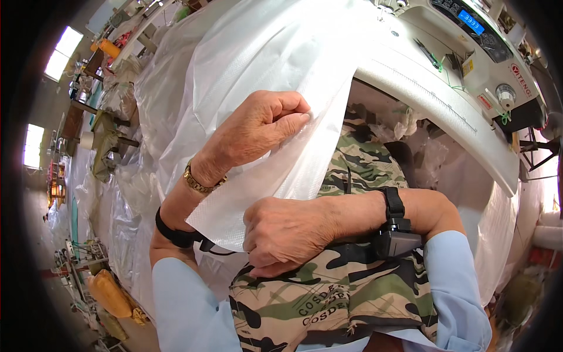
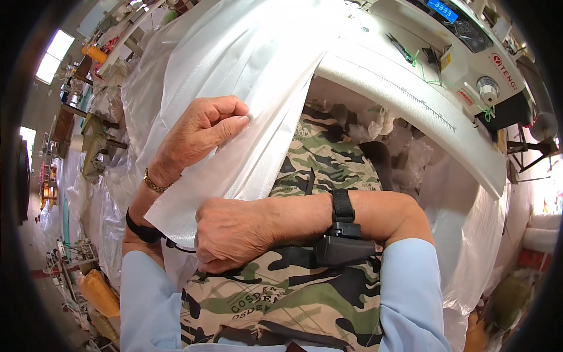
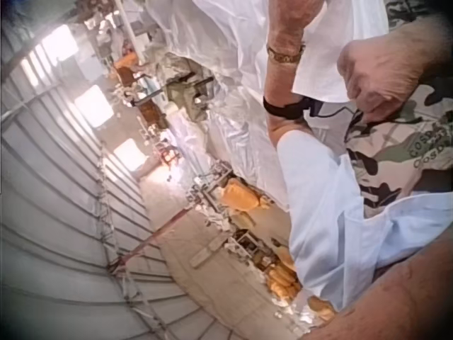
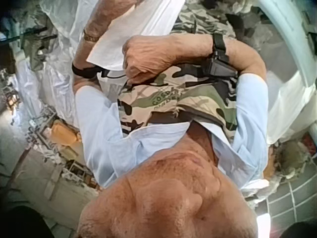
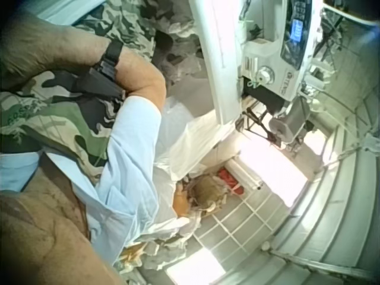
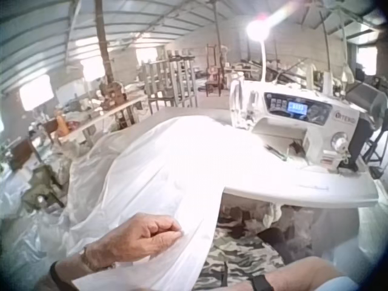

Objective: The recorder is using an industrial sewing machine to stitch together large white plastic/vinyl sheets.

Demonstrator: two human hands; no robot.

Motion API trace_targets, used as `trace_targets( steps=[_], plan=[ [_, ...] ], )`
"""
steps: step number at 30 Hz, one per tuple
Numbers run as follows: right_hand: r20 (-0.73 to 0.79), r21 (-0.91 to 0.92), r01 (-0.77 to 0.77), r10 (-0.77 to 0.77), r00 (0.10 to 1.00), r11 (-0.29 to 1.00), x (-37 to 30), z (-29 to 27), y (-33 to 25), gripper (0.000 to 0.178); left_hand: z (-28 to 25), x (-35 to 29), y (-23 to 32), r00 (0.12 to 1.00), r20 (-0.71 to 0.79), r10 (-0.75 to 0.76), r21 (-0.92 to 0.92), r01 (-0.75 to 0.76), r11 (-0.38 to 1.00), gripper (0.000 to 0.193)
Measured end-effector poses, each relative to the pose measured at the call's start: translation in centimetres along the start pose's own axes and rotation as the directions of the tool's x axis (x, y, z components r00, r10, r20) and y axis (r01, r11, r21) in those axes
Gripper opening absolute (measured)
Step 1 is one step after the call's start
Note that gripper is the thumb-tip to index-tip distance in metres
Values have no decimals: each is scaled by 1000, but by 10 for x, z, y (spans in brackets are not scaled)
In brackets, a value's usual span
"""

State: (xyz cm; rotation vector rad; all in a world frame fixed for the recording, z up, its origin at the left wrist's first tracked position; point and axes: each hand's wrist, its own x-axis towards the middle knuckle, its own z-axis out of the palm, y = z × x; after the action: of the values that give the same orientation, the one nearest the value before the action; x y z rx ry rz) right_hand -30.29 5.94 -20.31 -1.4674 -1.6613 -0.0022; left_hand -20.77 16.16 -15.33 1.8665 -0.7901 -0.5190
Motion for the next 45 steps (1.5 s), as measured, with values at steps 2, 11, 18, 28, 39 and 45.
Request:
trace_targets(
  steps=[2,11,18,28,39,45],
  plan=[
    [10,12,-14,14,1000,1000,3,-1,5,36,-2,1,1,999,19,-30,-43,31,999,18],
    [30,-17,-46,47,998,999,13,-4,6,31,-4,9,14,987,130,-97,176,73,982,18],
    [32,-117,-49,53,998,992,13,0,4,32,4,8,15,999,8,44,382,-44,923,21],
    [-742,-476,-630,104,662,614,-86,-43,26,73,-47,10,7,995,-80,58,440,-17,898,19],
    [-409,610,-263,581,704,747,4,-106,163,33,-50,53,105,929,202,309,681,-360,637,16],
    [-432,730,-224,690,581,646,6,-94,185,30,-37,34,87,873,437,218,813,-487,320,5]
  ],
)
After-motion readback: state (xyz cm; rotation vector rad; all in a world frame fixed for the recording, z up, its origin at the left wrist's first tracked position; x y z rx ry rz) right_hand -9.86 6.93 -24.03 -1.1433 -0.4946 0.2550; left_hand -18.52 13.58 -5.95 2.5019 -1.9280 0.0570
